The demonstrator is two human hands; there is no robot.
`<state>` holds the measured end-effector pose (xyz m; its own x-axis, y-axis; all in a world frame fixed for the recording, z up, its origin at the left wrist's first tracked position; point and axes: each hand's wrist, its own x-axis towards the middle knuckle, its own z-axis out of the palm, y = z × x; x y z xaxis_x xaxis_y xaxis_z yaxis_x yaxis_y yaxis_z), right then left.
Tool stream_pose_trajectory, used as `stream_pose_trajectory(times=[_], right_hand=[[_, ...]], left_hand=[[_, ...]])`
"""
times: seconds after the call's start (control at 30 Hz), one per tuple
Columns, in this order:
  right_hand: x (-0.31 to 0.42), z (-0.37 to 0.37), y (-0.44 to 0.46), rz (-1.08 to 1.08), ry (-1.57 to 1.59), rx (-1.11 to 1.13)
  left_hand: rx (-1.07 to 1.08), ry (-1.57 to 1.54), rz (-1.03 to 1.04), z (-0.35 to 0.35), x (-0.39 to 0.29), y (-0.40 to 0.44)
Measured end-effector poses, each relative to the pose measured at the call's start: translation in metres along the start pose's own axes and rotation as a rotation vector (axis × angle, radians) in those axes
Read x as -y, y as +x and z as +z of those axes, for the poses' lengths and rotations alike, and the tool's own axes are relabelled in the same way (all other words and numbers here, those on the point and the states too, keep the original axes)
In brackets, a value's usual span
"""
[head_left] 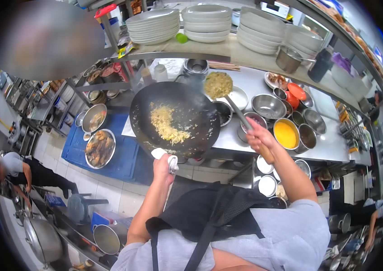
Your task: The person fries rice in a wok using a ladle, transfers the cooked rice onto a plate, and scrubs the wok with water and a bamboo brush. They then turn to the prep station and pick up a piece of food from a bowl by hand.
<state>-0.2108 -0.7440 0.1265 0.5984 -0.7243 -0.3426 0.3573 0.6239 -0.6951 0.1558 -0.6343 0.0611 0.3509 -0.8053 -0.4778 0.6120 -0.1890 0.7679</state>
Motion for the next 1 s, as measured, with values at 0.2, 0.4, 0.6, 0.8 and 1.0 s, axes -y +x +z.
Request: stream_pose_trajectory(times=[0.2,0.4,0.6,0.8,1.0], right_hand=[[-0.03,-0.095,0.087,-0.099,-0.597,-0.384],[-0.042,-0.146,0.121,0.092,-1.987,-0.816],[-0.01,-0.033,0.076,0.073,-1.736,-0.978],[-0.057,0.064,0.01,-0.285,-0.619,-0.417],[-0.124,0.164,-0.028,-0.23,-1.218,0.043]], left_hand=[[-0.017,-0.073,-0.049,-0.051,-0.005,-0.02],[-0.081,-0.179,0.002,-0.116,-0.019,-0.078],[-0.206,-0.195,0.089,-0.199,-0.014,-0.11],[-0.415,-0.301,0.173,-0.26,-0.004,-0.129],[-0.505,-0.443,0.183,-0.288,-0.026,-0.122]])
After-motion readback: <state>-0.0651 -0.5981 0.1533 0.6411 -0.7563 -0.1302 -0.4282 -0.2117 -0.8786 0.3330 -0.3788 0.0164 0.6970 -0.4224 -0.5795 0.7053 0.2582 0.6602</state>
